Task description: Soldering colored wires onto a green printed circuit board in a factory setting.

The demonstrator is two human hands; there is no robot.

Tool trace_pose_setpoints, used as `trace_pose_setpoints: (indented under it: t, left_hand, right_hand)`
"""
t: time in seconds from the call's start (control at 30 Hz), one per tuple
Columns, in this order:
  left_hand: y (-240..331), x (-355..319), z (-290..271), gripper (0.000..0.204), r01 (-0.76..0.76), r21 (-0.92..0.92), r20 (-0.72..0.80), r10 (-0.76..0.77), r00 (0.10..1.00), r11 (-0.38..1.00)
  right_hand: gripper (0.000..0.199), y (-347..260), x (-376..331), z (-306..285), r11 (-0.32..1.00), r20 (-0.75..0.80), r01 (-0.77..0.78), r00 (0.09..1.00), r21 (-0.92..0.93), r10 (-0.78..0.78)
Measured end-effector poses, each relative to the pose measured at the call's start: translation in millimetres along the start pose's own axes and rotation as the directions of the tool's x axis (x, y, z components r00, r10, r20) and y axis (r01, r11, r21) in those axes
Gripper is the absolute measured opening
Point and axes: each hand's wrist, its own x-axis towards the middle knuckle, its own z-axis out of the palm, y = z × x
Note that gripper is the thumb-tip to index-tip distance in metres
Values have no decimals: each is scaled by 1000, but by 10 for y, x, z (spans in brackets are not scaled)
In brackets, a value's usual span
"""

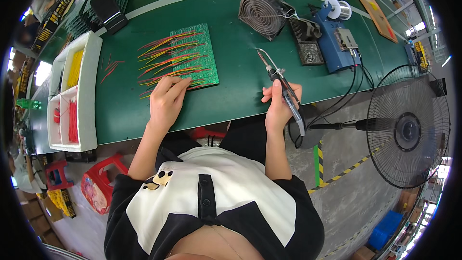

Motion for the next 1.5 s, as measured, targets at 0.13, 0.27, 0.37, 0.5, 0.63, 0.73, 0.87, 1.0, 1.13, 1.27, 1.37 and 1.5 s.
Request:
trace_pose_setpoints:
  t: [0.13, 0.27, 0.37, 0.5, 0.63, 0.73, 0.87, 1.0, 1.13, 1.27, 1.37, 1.5]
  left_hand:
    - [8, 23, -5, 22, -108, 46, 47, 106, 993, 993]
    - [8, 1, -2, 23, -126, 24, 60, 124, 990, 992]
    - [22, -26, 5, 23, -110, 19, 50, 108, 993, 994]
    - [40, -28, 10, 27, -81, 6, 55, 80, 995, 997]
    - [46, -25, 1, 27, -78, 14, 61, 77, 995, 997]
    - [42, -21, 5, 28, -84, 11, 52, 84, 995, 996]
    - [43, -20, 5, 28, -80, 14, 54, 79, 995, 997]
    - [28, -34, 11, 28, -79, 14, 49, 78, 996, 997]
    - [5, -37, 14, 23, -101, 30, 52, 100, 994, 994]
    - [18, -47, 20, 23, -95, 23, 45, 94, 995, 995]
    - [27, -57, 19, 27, -64, 2, 40, 64, 997, 998]
    - [8, -52, 45, 24, -85, 1, 36, 85, 996, 996]
  right_hand:
    - [17, -28, -7, 21, 1000, 21, 5, 1000, -15, -5]
    - [16, -66, -56, 15, 997, 23, -71, 997, 22, 70]
    - [18, -91, -149, -30, 991, 74, -128, 990, 45, 124]
    - [19, -120, -280, -58, 978, 149, -200, 971, 64, 188]
    - [16, -128, -349, -20, 976, 196, -211, 961, 50, 197]
    - [17, -142, -377, 0, 974, 223, -216, 955, 70, 195]
    - [19, -124, -424, 11, 970, 271, -235, 940, 65, 209]
    - [19, -117, -430, 0, 964, 306, -247, 929, 98, 207]
    - [19, -112, -439, -2, 965, 312, -245, 928, 99, 204]
    - [18, -113, -450, -8, 966, 311, -249, 926, 75, 215]
    - [18, -98, -462, -9, 970, 309, -240, 927, 49, 214]
    - [18, -102, -449, -22, 971, 305, -238, 927, 35, 217]
